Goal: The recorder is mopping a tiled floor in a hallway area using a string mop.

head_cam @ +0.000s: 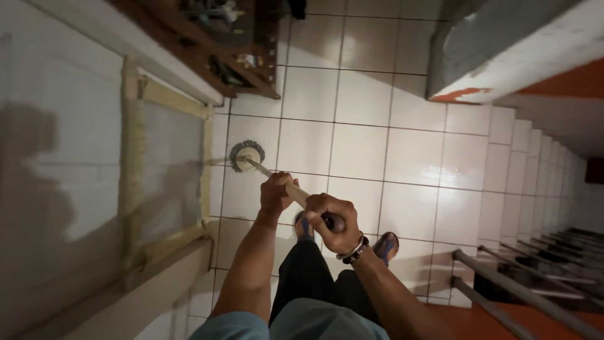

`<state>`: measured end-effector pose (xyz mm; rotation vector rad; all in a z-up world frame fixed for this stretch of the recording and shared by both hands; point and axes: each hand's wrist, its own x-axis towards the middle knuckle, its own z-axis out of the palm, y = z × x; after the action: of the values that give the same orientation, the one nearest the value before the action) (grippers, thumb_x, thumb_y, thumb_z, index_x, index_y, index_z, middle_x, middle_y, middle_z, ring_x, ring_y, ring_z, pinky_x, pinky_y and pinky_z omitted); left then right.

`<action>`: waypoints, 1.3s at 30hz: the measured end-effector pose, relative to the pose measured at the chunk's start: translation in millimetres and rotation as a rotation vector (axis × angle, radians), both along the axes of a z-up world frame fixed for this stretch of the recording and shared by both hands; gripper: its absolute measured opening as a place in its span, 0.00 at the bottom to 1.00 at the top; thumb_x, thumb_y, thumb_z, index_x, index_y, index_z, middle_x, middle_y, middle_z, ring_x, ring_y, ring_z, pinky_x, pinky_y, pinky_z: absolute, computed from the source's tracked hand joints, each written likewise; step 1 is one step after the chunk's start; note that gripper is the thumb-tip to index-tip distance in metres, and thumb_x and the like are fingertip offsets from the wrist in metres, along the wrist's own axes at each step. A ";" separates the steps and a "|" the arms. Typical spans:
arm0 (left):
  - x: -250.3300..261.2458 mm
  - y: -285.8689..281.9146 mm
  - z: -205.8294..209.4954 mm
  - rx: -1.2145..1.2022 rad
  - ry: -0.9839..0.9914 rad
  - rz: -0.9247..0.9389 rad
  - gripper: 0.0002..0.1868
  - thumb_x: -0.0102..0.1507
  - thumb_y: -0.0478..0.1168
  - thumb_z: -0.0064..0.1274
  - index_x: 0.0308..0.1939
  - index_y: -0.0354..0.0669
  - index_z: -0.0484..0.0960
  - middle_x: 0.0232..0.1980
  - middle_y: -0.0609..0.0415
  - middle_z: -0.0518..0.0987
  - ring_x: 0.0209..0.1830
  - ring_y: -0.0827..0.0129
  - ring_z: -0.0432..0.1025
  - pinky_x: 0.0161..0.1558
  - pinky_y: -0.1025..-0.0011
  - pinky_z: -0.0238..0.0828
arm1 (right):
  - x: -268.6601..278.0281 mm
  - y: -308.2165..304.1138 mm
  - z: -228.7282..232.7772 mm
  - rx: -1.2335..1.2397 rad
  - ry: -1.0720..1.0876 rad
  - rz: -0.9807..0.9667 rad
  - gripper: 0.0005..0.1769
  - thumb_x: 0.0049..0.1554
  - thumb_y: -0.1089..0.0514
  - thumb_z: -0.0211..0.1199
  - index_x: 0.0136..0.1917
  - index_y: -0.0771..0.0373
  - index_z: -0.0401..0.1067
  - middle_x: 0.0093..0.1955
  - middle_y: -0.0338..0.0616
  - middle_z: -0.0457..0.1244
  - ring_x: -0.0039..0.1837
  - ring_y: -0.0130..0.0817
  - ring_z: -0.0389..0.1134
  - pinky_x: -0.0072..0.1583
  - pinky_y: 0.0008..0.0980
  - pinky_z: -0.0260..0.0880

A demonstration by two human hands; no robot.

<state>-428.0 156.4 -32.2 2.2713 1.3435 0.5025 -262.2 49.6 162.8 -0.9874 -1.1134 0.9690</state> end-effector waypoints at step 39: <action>376.8 -213.1 46.8 -0.117 -0.239 -0.333 0.13 0.59 0.44 0.62 0.25 0.46 0.74 0.29 0.54 0.78 0.36 0.55 0.76 0.35 0.57 0.74 | 290.4 -224.4 43.8 0.001 -0.214 -0.640 0.08 0.56 0.71 0.61 0.35 0.72 0.71 0.35 0.52 0.68 0.34 0.30 0.68 0.37 0.27 0.67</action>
<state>-51.2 -56.6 14.6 2.1972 0.8367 0.5437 28.2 -174.8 206.6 -1.3572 -0.8762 0.3506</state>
